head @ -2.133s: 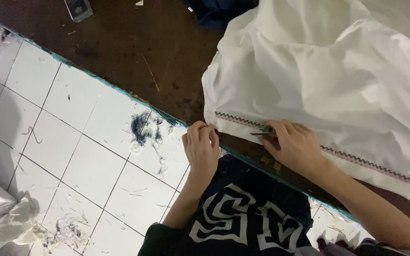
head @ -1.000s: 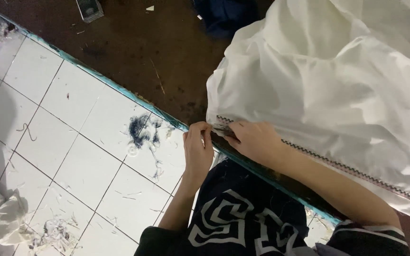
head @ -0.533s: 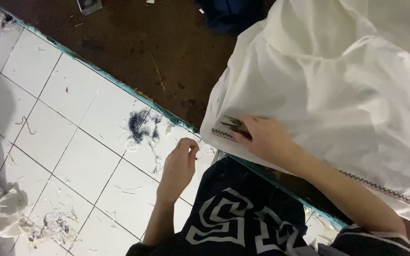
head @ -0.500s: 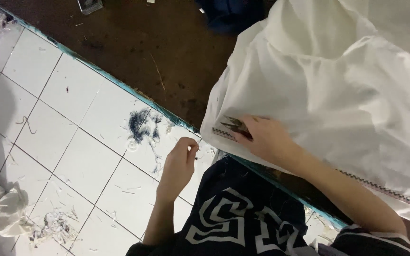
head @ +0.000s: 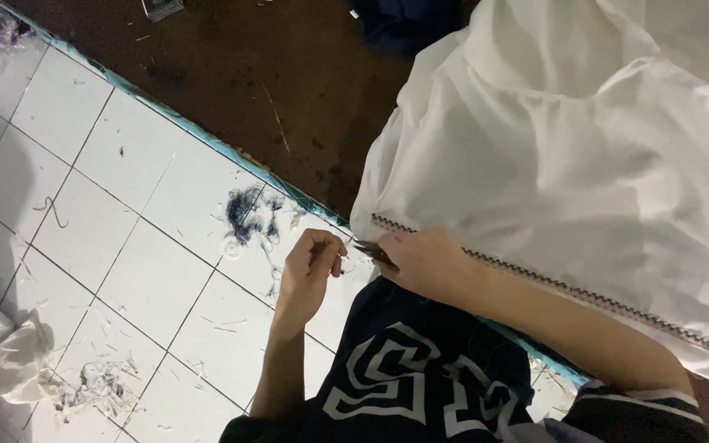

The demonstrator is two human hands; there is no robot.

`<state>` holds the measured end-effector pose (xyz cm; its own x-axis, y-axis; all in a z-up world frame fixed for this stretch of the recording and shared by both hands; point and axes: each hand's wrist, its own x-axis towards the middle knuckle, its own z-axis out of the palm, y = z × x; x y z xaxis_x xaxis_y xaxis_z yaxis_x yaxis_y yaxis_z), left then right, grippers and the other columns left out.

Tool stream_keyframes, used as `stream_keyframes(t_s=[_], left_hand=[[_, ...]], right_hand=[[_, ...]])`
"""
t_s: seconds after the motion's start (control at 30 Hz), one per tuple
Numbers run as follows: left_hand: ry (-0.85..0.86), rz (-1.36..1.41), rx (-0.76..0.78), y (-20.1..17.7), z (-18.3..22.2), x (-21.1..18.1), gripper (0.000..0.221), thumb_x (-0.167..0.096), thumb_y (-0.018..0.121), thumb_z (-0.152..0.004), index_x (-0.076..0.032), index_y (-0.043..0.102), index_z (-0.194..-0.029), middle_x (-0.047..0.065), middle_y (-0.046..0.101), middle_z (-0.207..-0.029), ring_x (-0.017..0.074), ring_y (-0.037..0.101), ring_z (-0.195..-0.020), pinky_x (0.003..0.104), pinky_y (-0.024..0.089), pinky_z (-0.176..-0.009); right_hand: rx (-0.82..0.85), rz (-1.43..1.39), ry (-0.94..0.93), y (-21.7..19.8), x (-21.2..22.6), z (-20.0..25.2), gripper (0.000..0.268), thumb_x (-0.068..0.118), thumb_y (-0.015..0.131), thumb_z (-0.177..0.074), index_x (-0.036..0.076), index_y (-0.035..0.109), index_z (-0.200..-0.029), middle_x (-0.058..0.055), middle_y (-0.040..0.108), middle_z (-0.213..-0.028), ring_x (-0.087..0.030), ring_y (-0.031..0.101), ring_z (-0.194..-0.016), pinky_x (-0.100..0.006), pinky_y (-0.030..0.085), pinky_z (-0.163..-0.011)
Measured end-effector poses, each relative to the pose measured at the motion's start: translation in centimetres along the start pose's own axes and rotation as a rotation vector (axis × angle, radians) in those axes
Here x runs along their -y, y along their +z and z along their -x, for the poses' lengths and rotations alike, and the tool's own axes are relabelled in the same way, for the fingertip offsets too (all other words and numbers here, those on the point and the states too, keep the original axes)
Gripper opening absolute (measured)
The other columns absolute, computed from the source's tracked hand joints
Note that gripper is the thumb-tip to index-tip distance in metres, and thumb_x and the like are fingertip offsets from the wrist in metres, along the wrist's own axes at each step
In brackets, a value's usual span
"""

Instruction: Trimming loose threads from a white garment using hand-held thread clippers on a work table.

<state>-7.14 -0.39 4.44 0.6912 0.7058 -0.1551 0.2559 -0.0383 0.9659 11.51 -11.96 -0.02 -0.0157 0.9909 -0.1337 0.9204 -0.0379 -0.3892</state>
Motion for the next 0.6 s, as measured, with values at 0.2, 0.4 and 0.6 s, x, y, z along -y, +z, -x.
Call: stream_keyframes(t_s=[0.2, 0.4, 0.6], left_hand=[[0.024, 0.023, -0.054, -0.1, -0.6, 3.6, 0.016, 0.003, 0.049, -0.102, -0.003, 0.063, -0.098, 0.009, 0.062, -0.063, 0.0170, 0.052, -0.058, 0.030, 0.041, -0.059], [-0.098, 0.006, -0.009, 1.7, -1.4, 4.1, 0.017, -0.011, 0.052, -0.107, 0.002, 0.062, -0.110, 0.013, 0.067, -0.079, 0.0164, 0.060, -0.060, 0.031, 0.049, -0.061], [-0.048, 0.025, -0.026, 1.9, -1.8, 4.3, 0.014, -0.004, 0.060, -0.103, 0.003, 0.065, -0.093, 0.012, 0.063, -0.067, 0.0168, 0.058, -0.053, 0.029, 0.050, -0.056]], right_hand=[[-0.004, 0.000, 0.008, -1.0, -0.2, 0.0, 0.026, 0.034, 0.054, -0.102, 0.012, 0.067, -0.094, 0.000, 0.063, -0.059, -0.016, 0.059, -0.042, -0.024, 0.043, -0.038], [0.016, -0.124, 0.136, -2.5, -0.1, 0.8, 0.041, 0.042, 0.059, -0.101, 0.005, 0.070, -0.116, -0.011, 0.076, -0.083, -0.025, 0.075, -0.064, -0.028, 0.057, -0.053], [0.001, -0.249, 0.254, -3.2, 0.0, 1.0, 0.051, 0.048, 0.060, -0.100, 0.002, 0.067, -0.122, -0.020, 0.076, -0.091, -0.034, 0.078, -0.078, -0.037, 0.062, -0.061]])
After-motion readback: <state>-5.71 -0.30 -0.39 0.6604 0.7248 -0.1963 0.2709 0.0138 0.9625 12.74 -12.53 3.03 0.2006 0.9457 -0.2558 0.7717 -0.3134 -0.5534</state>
